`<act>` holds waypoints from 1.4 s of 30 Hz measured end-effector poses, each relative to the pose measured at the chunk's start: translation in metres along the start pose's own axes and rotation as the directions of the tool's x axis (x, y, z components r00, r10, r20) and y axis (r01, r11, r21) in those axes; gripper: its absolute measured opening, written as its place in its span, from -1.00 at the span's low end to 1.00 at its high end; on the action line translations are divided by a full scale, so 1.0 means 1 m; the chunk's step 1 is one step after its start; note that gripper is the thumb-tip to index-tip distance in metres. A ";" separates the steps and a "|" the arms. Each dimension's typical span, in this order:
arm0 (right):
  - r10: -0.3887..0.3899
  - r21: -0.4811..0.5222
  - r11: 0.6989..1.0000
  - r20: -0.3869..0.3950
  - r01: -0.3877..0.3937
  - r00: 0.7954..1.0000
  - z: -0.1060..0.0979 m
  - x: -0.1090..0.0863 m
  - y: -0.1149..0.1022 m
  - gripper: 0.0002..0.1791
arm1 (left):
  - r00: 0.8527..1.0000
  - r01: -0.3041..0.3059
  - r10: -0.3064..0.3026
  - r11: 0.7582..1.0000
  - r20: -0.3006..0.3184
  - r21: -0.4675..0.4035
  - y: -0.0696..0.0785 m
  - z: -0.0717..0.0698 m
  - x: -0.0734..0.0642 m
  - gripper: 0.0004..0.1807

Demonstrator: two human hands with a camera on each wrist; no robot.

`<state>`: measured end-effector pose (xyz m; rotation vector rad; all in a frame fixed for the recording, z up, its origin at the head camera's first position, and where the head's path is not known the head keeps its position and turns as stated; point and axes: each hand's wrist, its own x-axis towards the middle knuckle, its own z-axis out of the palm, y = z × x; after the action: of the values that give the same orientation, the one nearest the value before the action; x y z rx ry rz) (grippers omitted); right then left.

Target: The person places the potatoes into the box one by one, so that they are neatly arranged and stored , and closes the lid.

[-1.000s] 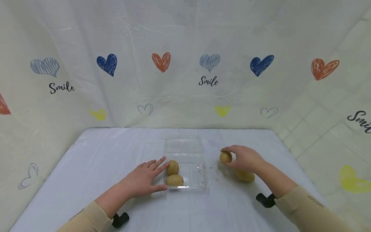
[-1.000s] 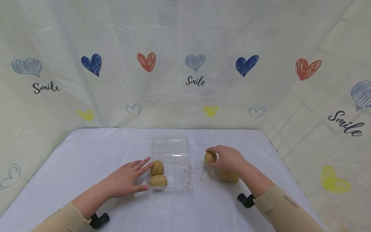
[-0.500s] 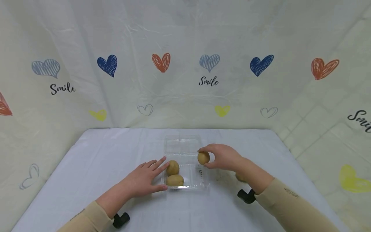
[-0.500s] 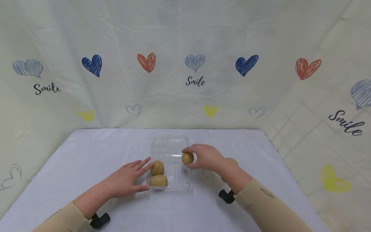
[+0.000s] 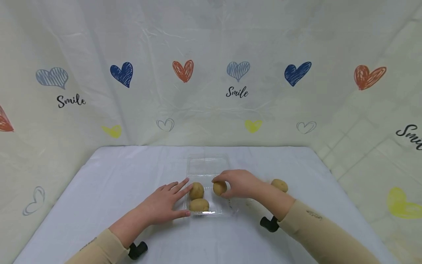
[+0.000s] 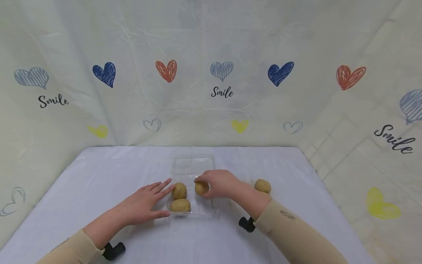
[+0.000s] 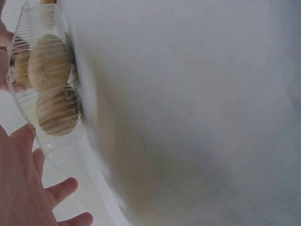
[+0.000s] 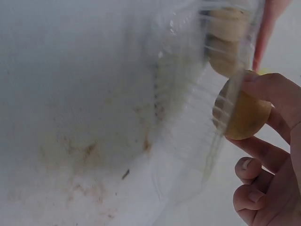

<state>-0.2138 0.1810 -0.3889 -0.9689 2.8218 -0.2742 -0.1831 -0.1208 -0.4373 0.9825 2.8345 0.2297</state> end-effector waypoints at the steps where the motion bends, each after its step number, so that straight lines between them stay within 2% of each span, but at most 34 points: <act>1: -0.003 -0.020 1.000 0.014 0.003 1.000 0.003 0.002 -0.001 -0.48 | 1.000 0.000 0.000 1.000 -0.001 0.001 0.000 0.000 0.000 -0.05; 6: -0.012 -0.112 0.994 0.056 0.018 0.998 0.017 0.012 -0.004 -0.49 | 1.000 -0.003 0.003 1.000 -0.006 -0.002 -0.001 0.000 -0.001 -0.05; 11: -0.019 -0.147 0.989 0.064 0.028 0.998 0.025 0.018 -0.008 -0.50 | 1.000 -0.004 0.004 1.000 0.000 -0.008 -0.002 0.001 0.000 -0.05; 19: -0.005 -0.134 0.991 0.070 0.014 0.998 0.026 0.020 -0.012 -0.48 | 1.000 -0.001 0.001 1.000 0.001 -0.005 -0.001 0.002 0.000 -0.04; 26: -0.021 -0.109 0.994 0.007 0.022 1.000 0.025 0.015 -0.009 -0.48 | 1.000 -0.003 0.003 1.000 -0.003 -0.009 0.000 -0.001 -0.001 -0.05; 35: 0.062 -0.078 0.995 -0.010 -0.062 0.998 0.022 0.012 -0.008 -0.54 | 1.000 -0.005 0.005 1.000 -0.005 -0.002 -0.001 0.001 0.000 -0.05; 42: 0.043 -0.035 0.998 -0.044 -0.044 0.998 0.024 0.015 -0.010 -0.59 | 1.000 -0.010 0.010 1.000 -0.004 -0.008 -0.003 0.002 0.000 -0.04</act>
<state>-0.2148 0.1611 -0.4116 -0.9180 2.8921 -0.2433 -0.1843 -0.1227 -0.4400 0.9954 2.8306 0.2449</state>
